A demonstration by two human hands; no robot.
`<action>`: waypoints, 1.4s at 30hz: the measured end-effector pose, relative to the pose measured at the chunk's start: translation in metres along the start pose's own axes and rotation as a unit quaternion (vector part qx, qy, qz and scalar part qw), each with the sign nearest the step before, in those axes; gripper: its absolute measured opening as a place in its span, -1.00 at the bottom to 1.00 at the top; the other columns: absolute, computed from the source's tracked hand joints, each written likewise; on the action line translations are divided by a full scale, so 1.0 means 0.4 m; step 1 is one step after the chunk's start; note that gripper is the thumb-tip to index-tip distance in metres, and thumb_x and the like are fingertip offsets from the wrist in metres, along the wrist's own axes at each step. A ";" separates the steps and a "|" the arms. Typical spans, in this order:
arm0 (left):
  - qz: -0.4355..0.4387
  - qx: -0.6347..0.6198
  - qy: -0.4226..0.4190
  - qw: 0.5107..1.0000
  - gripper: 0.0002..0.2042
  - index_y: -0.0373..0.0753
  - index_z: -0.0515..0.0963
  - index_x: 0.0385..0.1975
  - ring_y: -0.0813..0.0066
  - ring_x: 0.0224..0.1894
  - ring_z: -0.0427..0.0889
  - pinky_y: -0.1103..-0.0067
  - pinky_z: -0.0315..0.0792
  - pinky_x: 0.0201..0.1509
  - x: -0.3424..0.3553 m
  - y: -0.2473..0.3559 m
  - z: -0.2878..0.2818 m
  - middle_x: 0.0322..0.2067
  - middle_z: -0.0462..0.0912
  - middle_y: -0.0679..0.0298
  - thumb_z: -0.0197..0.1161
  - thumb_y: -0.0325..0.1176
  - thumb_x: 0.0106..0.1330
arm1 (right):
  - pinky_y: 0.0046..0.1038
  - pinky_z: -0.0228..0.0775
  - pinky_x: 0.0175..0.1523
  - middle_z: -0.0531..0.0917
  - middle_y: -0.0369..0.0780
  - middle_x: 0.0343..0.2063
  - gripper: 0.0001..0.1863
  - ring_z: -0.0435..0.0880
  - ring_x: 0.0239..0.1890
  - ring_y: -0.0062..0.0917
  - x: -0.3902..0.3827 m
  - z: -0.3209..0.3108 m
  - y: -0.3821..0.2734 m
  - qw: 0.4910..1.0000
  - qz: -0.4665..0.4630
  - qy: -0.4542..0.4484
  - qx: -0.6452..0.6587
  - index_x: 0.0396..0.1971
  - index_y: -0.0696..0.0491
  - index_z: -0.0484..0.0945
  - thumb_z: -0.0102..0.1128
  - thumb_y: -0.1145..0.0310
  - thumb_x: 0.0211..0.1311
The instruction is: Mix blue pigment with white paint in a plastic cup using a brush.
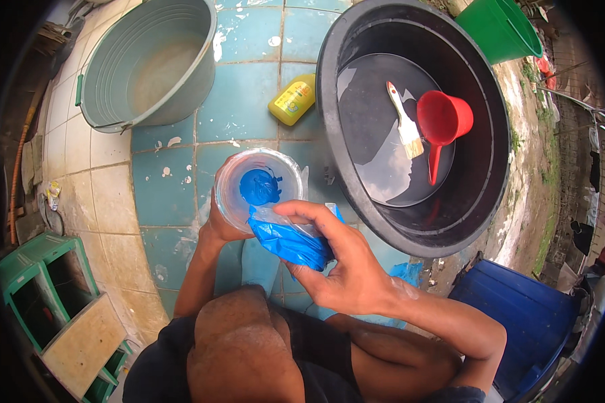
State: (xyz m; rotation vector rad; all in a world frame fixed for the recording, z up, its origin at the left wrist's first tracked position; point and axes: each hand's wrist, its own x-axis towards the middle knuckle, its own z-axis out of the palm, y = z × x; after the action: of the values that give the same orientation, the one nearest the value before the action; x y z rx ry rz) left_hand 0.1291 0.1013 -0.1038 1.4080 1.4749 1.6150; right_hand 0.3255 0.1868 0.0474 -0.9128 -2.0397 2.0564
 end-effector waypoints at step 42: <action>0.025 0.100 -0.008 0.995 -0.18 -0.21 0.45 0.26 0.03 0.12 0.63 0.25 0.46 0.24 0.021 -0.018 -0.059 0.11 0.62 0.05 0.64 -0.40 -0.14 | -0.17 0.65 -0.35 0.55 -0.04 -0.06 -0.46 0.71 -0.40 -0.13 0.026 -0.011 -0.037 0.897 -0.017 -0.031 -0.440 0.27 -0.09 0.51 0.27 0.34 0.26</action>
State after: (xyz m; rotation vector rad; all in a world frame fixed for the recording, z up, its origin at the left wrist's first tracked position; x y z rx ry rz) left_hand 0.1029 0.1017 -0.1043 1.5750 1.6425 1.5161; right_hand 0.3141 0.1969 0.0582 -0.8697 -3.0309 1.0719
